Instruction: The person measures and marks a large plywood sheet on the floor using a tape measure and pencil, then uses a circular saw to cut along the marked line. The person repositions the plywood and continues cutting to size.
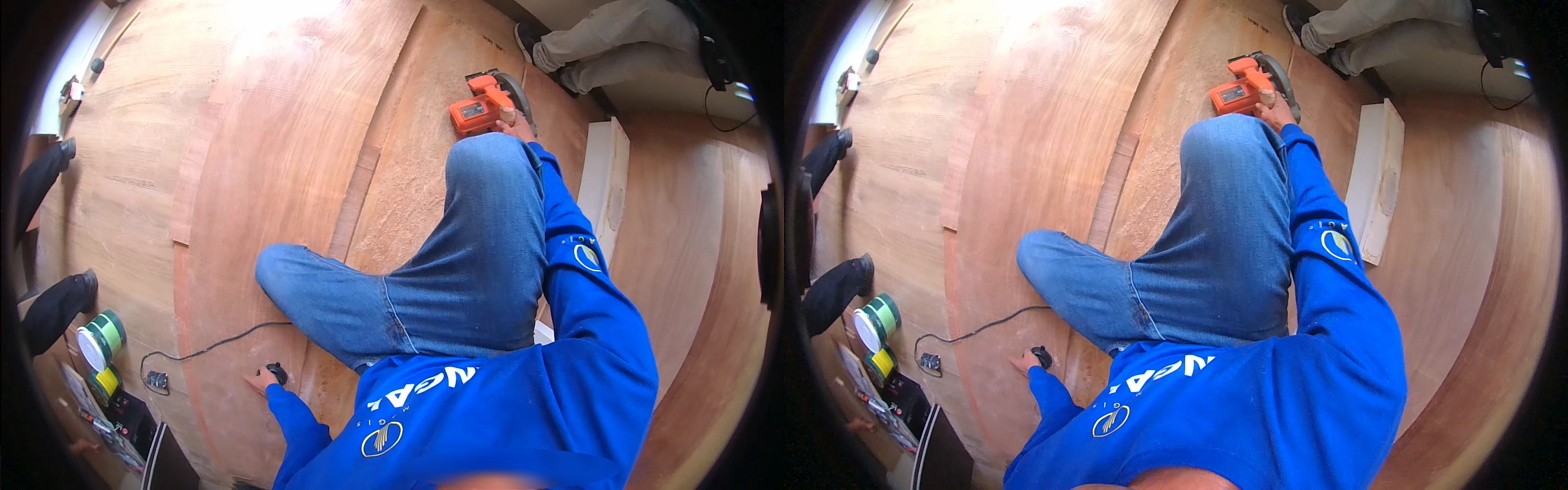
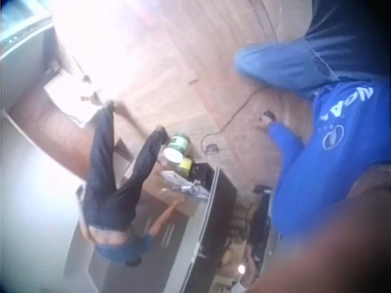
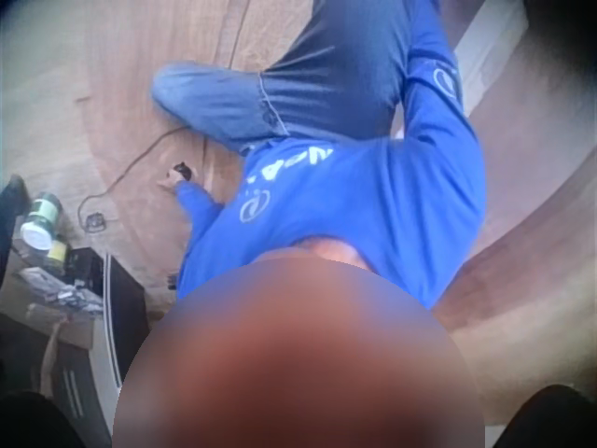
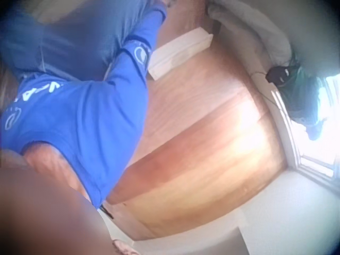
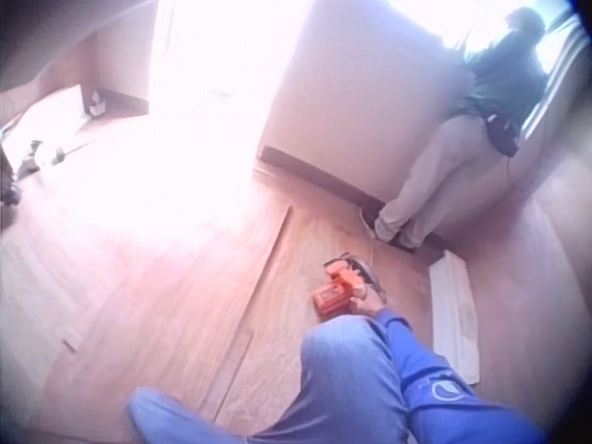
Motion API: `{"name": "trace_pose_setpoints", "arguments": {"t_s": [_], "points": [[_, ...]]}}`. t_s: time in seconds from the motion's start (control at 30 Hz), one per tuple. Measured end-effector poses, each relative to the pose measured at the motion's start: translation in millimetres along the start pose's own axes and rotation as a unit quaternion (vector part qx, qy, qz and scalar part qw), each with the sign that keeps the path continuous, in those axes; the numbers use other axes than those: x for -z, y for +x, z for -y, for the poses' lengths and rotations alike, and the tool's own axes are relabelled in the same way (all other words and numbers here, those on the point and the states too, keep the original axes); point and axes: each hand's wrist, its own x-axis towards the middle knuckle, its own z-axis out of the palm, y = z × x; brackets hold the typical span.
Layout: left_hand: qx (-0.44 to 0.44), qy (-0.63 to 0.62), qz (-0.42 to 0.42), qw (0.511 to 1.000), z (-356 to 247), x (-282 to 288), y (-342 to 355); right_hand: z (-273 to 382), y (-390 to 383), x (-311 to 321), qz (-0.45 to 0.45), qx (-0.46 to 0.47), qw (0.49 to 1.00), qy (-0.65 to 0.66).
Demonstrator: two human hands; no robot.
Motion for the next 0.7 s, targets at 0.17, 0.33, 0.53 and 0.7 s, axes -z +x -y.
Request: {"name": "trace_pose_setpoints", "arguments": {"t_s": [0.17, 0.33, 0.53, 0.7], "points": [[-0.183, -0.051, -0.041, 0.981, -66, 28, -7, 27, -8, 3, -0.004, -0.111, 0.990, 0.082], [-0.124, -0.210, 0.020, 0.970, -131, 74, -10, 85, 2, -29, 0.022, -0.112, 0.979, 0.169], [-0.178, -0.341, 0.000, 0.923, -220, 96, -4, 165, -12, -35, -0.003, -0.114, 0.926, 0.360], [-0.286, -0.403, 0.057, 0.868, -286, 109, -42, 235, -42, -5, 0.068, 0.027, 0.925, 0.374]]}}
